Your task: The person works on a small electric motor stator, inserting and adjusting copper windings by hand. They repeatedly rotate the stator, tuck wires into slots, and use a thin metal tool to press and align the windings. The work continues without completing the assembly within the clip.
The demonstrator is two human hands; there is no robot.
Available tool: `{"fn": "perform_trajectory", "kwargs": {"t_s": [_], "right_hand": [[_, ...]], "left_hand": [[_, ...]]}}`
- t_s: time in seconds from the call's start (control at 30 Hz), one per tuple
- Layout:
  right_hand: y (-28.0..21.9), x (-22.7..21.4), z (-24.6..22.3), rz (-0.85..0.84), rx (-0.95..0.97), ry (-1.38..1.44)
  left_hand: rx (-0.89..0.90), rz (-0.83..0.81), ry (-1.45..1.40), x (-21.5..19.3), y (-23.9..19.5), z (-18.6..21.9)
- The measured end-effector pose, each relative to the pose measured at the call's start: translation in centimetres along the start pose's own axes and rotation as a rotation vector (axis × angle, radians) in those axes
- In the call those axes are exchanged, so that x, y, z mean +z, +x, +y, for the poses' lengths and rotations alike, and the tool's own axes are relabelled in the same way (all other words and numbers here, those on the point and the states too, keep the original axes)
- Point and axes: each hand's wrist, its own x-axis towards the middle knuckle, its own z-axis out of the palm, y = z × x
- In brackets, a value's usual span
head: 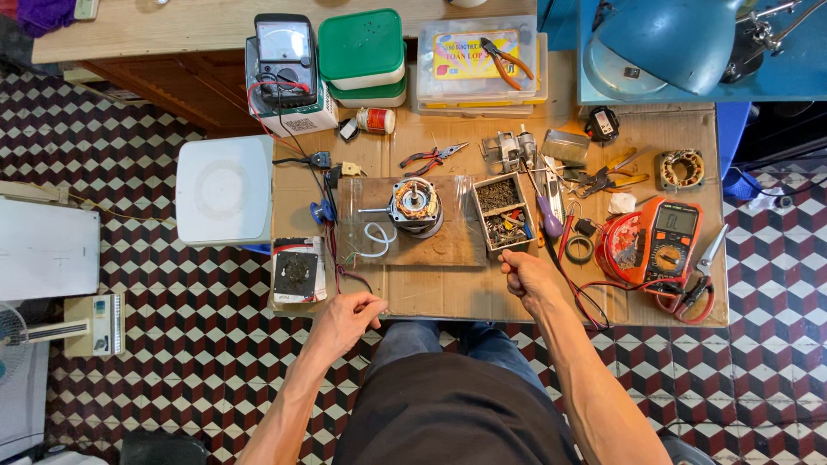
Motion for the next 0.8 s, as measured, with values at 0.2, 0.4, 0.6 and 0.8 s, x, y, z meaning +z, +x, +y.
{"fn": "perform_trajectory", "kwargs": {"t_s": [0.2,0.4,0.6,0.8], "right_hand": [[-8.4,5.0,-2.8,0.113,-0.523,-0.66],[-16.4,13.2,-3.7,-0.348,-0.32,-0.542],[-16.1,15.3,-3.3,-0.127,-0.316,-0.851],[-14.9,14.7,-2.7,-0.249,-0.295,-0.754]], "left_hand": [[0.217,-0.071,0.279,2.0,1.5,2.1],[0.554,-0.181,0.387,2.6,4.4,4.3],[0.596,-0.287,0.299,1.4,6.4,3.4],[0.377,-0.528,-0.048,-0.1,7.8,3.8]]}}
